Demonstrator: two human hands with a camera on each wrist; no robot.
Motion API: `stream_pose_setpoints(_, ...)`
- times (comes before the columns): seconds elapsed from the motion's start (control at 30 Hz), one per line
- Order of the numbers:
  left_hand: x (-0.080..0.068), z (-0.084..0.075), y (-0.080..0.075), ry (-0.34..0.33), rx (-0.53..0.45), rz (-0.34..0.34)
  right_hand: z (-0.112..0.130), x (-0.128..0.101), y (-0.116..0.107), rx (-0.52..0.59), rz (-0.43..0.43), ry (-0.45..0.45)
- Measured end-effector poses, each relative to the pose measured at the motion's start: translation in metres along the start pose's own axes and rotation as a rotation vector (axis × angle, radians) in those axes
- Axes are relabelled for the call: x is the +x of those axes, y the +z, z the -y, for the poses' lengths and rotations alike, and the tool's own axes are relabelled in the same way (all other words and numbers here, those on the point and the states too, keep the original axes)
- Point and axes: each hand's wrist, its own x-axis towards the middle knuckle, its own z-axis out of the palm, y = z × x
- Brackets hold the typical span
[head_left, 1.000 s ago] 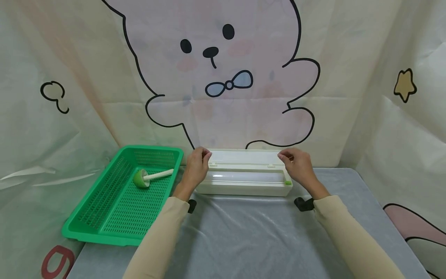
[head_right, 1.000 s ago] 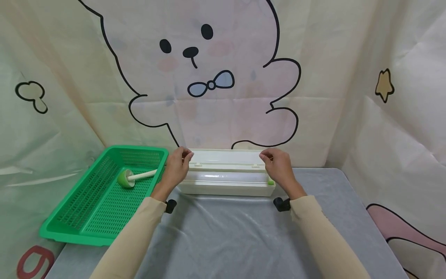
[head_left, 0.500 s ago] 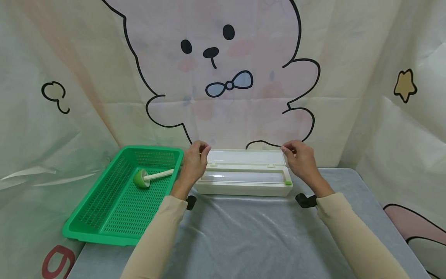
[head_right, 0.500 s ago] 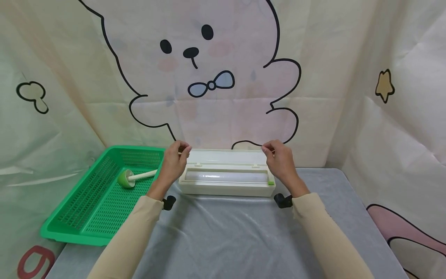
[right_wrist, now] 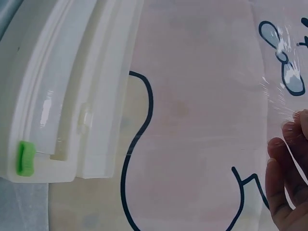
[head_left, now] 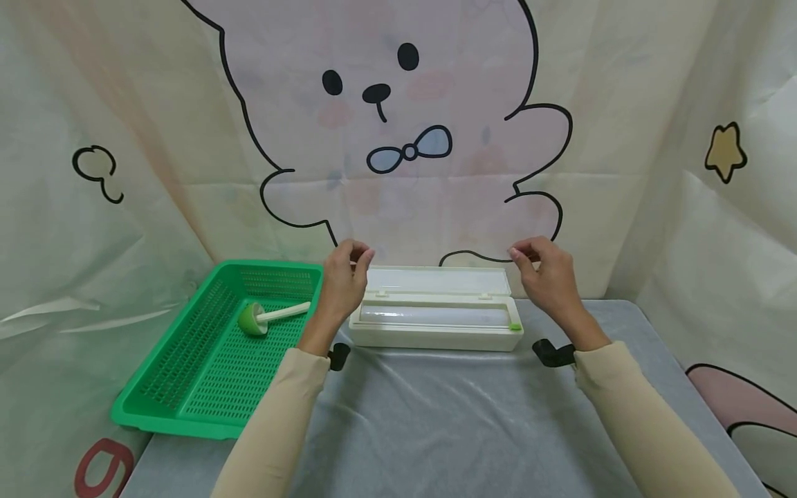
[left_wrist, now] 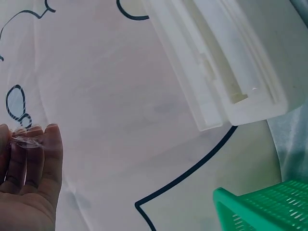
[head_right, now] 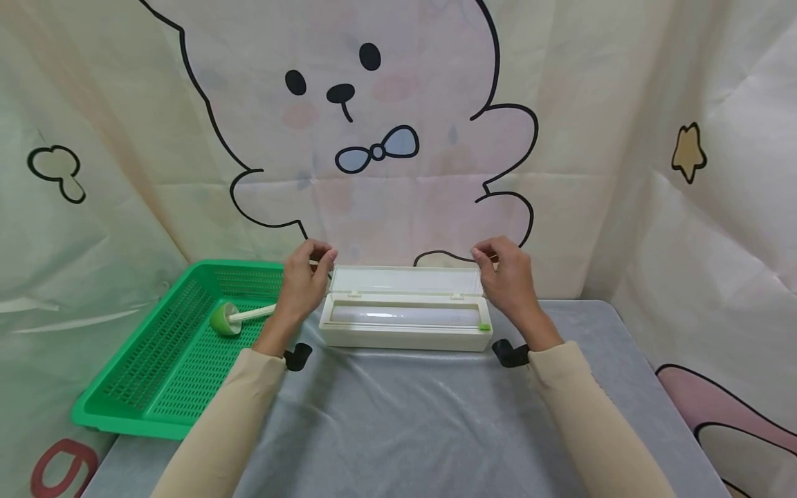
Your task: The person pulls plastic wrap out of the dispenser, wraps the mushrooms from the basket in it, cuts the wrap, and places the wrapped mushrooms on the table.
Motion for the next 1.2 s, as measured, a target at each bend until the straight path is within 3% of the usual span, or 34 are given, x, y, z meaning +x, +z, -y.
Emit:
stream_pose_setpoints(0.43, 0.001, -0.016, -0.014, 0.094, -0.069, -0.017, 0.016, 0.002, -0.018, 0.045, -0.030, -0.041)
stream_pose_setpoints(1.0, -0.002, -0.037, -0.030, 0.187, -0.048, -0.037, 0.033, 0.002, -0.038, 0.102, -0.028, -0.123)
stream_pose_setpoints(1.2, -0.005, -0.047, -0.039, 0.206, -0.075, -0.003, 0.040, 0.000, -0.045, 0.115, -0.012, -0.123)
